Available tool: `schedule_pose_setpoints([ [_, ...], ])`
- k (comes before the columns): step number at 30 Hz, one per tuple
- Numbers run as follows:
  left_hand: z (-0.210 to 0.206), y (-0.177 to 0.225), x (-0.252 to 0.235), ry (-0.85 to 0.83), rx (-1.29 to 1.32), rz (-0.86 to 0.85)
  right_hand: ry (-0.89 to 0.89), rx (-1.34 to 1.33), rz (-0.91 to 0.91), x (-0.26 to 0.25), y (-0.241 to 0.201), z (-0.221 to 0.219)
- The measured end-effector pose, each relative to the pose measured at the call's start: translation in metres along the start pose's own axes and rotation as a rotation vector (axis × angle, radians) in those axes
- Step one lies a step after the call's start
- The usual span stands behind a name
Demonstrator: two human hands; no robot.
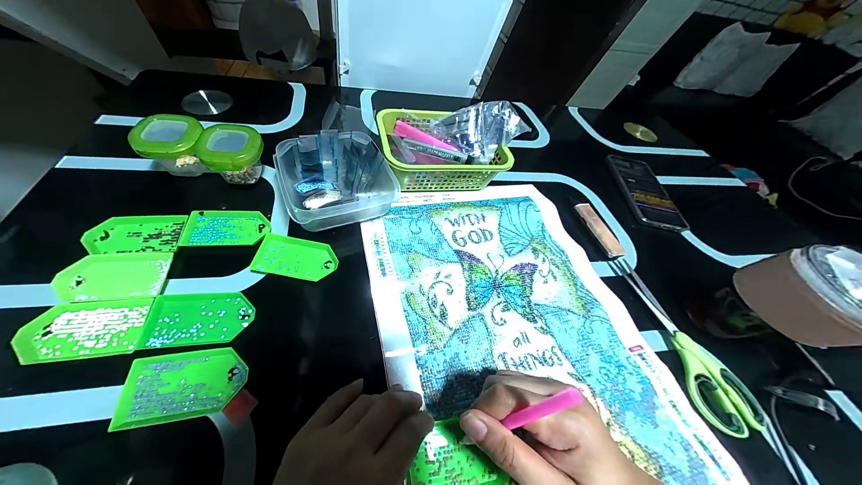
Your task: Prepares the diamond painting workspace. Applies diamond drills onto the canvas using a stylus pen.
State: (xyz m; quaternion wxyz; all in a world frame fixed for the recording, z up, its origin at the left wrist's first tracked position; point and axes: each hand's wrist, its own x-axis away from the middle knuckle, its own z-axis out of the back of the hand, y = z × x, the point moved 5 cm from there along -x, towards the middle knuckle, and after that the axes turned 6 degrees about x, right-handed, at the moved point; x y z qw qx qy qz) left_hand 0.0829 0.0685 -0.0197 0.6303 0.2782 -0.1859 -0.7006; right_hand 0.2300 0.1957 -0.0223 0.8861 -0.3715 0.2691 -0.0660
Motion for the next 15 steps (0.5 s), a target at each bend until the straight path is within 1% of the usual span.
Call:
schedule_pose_setpoints([
  [3, 0.001, 0.0, -0.001, -0.006, 0.013, 0.001, 0.046, -0.149, -0.09, -0.001, 0.005, 0.006],
  [6, 0.001, 0.0, 0.0, -0.023, 0.024, 0.006, 0.164, -0.341, -0.29, -0.004, 0.017, 0.019],
  [8, 0.001, 0.001, -0.001, -0.031, 0.025, 0.009, 0.232, -0.369, -0.397, -0.005, 0.026, 0.026],
  [9, 0.001, 0.001, -0.001, -0.037, 0.026, 0.012, 0.25, -0.366, -0.416, -0.004, 0.03, 0.027],
  [12, 0.002, 0.001, -0.001, -0.05, 0.031, 0.016, 0.252, -0.333, -0.364, 0.002, 0.038, 0.021],
  [15, 0.002, 0.001, -0.001, -0.047, 0.036, 0.022, 0.251, -0.247, -0.29, 0.003, 0.038, 0.02],
])
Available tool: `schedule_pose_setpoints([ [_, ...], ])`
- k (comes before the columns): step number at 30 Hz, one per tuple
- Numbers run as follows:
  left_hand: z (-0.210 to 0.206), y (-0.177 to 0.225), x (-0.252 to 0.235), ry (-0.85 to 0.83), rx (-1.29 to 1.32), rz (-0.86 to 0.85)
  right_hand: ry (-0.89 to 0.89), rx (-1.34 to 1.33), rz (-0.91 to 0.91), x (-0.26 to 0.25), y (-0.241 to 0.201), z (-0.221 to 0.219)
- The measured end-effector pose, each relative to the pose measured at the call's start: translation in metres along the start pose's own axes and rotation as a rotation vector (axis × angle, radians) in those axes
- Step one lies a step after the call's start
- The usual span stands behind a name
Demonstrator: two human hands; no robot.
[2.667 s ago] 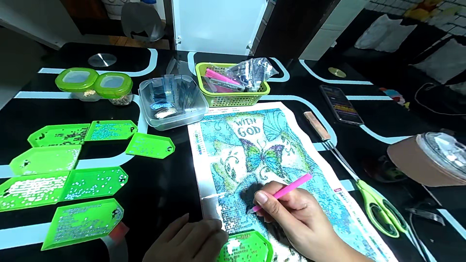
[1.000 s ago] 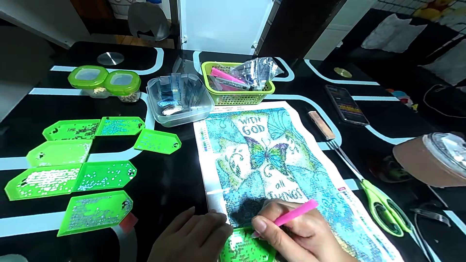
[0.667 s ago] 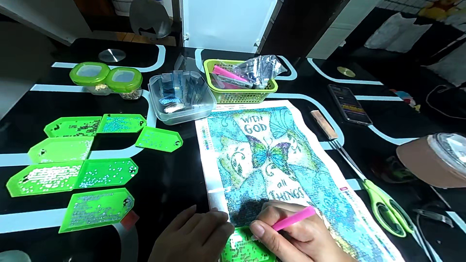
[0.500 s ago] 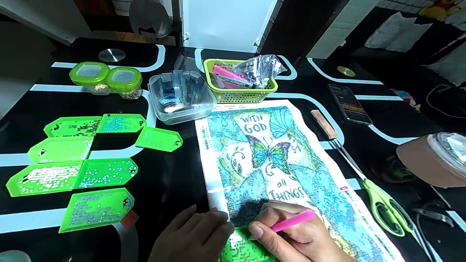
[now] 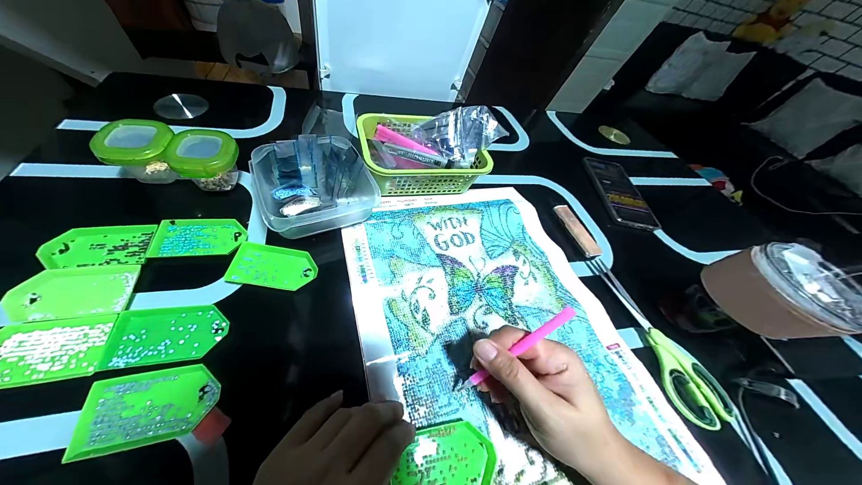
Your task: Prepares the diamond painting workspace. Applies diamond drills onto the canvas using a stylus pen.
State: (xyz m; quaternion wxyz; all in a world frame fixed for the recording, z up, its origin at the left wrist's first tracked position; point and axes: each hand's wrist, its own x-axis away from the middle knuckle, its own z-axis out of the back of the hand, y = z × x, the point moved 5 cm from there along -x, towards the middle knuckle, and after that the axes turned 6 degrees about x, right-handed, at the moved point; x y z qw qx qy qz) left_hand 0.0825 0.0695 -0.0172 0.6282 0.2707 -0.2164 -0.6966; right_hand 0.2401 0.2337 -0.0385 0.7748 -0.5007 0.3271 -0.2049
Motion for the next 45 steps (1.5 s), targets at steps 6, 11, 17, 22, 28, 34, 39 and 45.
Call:
schedule_pose_setpoints([
  [6, 0.0002, -0.0002, -0.0005, -0.007, -0.006, -0.007, -0.019, 0.078, 0.059, -0.0002, -0.0016, 0.0003],
  [11, 0.0007, 0.0001, 0.0001, -0.005, -0.004, -0.005, -0.032, 0.124, 0.089, -0.0001, -0.0029, -0.0011],
  [17, 0.0002, -0.0003, 0.0003, -0.003, -0.012, -0.003, -0.054, 0.194, 0.113, -0.0003, -0.0044, -0.0022],
  [22, 0.0003, -0.0002, 0.0005, 0.001, -0.011, -0.008, -0.062, 0.219, 0.121, -0.0007, -0.0052, -0.0025],
  [28, 0.0, -0.0007, 0.0003, 0.001, -0.015, -0.009, -0.077, 0.234, 0.128, -0.0011, -0.0058, -0.0026],
  [34, -0.0002, -0.0006, 0.0001, 0.004, -0.016, -0.005, -0.079, 0.251, 0.135, 0.0, -0.0064, -0.0025],
  [39, 0.0004, -0.0005, 0.0003, 0.004, -0.006, -0.004, -0.088, 0.257, 0.139, 0.0, -0.0063, -0.0026],
  [45, 0.0, -0.0006, -0.0002, 0.008, -0.009, -0.002, -0.087, 0.297, 0.179, 0.0004, -0.0092, -0.0037],
])
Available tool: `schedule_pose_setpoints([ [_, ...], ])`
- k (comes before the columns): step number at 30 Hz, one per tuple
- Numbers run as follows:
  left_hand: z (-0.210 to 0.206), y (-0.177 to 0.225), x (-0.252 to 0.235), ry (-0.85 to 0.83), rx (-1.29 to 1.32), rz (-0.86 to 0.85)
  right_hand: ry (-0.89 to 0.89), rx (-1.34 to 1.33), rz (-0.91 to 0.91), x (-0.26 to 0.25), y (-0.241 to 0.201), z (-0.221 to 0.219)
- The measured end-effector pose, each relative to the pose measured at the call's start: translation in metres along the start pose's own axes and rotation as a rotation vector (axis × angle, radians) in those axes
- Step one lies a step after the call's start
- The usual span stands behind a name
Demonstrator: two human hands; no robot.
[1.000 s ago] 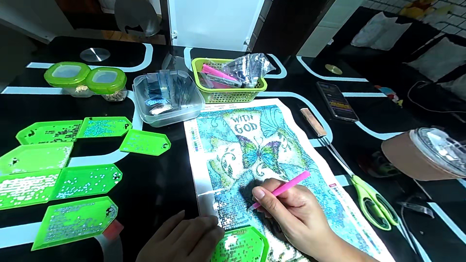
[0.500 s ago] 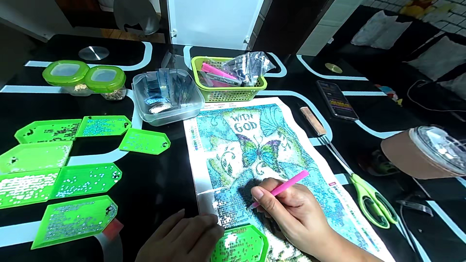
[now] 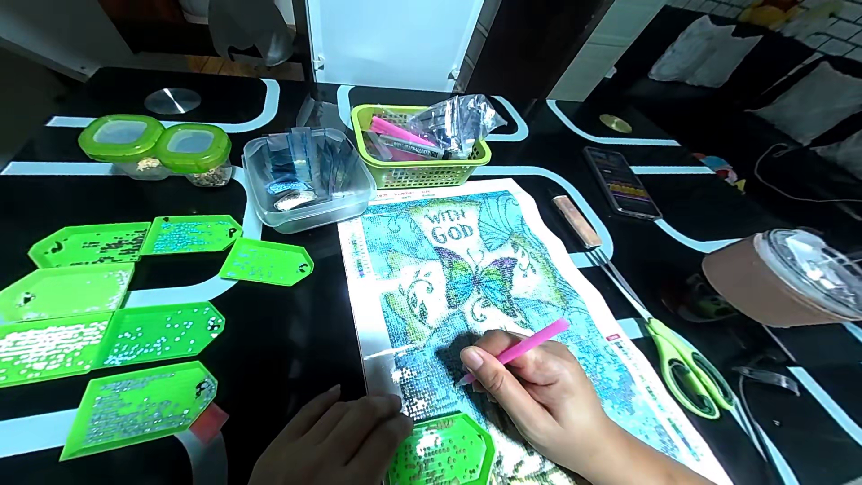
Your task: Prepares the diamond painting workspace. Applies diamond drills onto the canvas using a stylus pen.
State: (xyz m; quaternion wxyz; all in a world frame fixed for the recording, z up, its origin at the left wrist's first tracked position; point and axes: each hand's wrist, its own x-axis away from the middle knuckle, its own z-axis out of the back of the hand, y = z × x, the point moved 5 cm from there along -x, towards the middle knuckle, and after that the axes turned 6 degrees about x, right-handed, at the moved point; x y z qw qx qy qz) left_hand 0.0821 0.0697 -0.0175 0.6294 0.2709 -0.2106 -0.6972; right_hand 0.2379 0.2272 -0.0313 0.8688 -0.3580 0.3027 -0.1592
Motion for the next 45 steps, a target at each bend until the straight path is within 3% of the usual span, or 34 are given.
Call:
schedule_pose_setpoints([
  [5, 0.0, 0.0, 0.0, -0.003, 0.01, 0.003, -0.001, 0.072, 0.083, 0.001, -0.007, 0.0],
  [26, 0.0, 0.0, 0.001, 0.005, 0.009, -0.008, 0.024, 0.085, 0.044, 0.002, -0.006, 0.0],
  [33, 0.0, 0.0, 0.001, 0.012, 0.0, -0.009, 0.066, -0.187, -0.111, 0.001, -0.001, 0.005],
  [39, 0.0, 0.0, 0.002, 0.029, -0.004, -0.01, -0.103, -0.213, 0.061, 0.005, -0.017, -0.008],
  [45, -0.001, -0.001, 0.002, 0.038, -0.012, -0.017, -0.134, -0.158, 0.142, 0.005, -0.022, -0.013],
])
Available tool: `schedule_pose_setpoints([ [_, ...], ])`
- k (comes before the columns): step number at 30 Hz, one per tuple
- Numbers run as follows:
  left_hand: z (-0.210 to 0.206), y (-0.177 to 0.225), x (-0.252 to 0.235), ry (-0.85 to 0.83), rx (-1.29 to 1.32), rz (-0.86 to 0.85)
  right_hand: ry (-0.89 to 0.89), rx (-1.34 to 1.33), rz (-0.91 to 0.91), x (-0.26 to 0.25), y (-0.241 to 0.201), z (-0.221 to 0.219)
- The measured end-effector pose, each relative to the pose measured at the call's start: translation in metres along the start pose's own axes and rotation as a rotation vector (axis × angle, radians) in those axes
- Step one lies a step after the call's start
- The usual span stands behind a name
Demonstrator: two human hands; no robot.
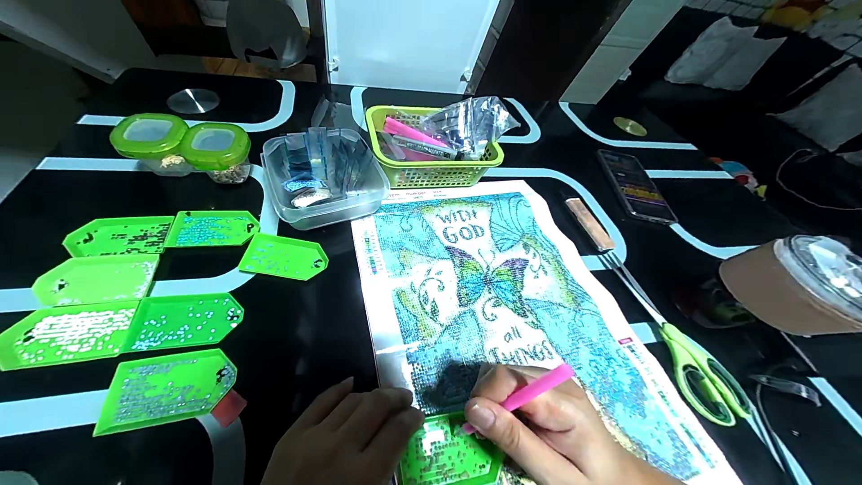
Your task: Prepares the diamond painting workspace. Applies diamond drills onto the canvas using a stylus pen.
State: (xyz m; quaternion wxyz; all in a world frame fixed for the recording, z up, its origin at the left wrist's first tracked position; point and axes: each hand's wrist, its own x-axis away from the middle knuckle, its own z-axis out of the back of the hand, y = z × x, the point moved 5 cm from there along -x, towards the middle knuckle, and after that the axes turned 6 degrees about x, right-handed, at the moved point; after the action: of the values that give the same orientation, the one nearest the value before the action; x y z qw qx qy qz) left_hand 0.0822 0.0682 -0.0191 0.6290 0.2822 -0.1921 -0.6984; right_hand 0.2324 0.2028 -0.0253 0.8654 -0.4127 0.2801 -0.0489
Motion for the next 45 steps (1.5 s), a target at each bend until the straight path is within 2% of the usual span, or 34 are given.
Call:
schedule_pose_setpoints([
  [9, 0.0, 0.0, -0.001, -0.004, 0.002, 0.004, -0.01, -0.002, 0.017, 0.0, 0.0, -0.001],
  [14, -0.001, 0.0, -0.001, -0.013, 0.013, 0.005, 0.14, -0.166, -0.195, -0.002, 0.013, 0.012],
  [18, -0.001, 0.0, -0.001, -0.026, 0.012, 0.011, 0.271, -0.119, -0.306, -0.005, 0.025, 0.024],
  [32, 0.0, 0.0, -0.001, -0.026, 0.006, 0.005, 0.201, 0.031, -0.18, -0.005, 0.021, 0.017],
  [36, 0.001, 0.001, 0.0, -0.008, 0.004, 0.004, 0.047, -0.064, -0.044, -0.004, 0.005, 0.007],
  [39, 0.001, 0.001, 0.0, 0.002, 0.002, 0.001, -0.036, -0.016, 0.05, -0.004, -0.003, -0.002],
  [45, 0.0, 0.0, 0.0, -0.002, 0.001, -0.003, -0.012, 0.026, 0.056, -0.004, -0.002, -0.001],
])
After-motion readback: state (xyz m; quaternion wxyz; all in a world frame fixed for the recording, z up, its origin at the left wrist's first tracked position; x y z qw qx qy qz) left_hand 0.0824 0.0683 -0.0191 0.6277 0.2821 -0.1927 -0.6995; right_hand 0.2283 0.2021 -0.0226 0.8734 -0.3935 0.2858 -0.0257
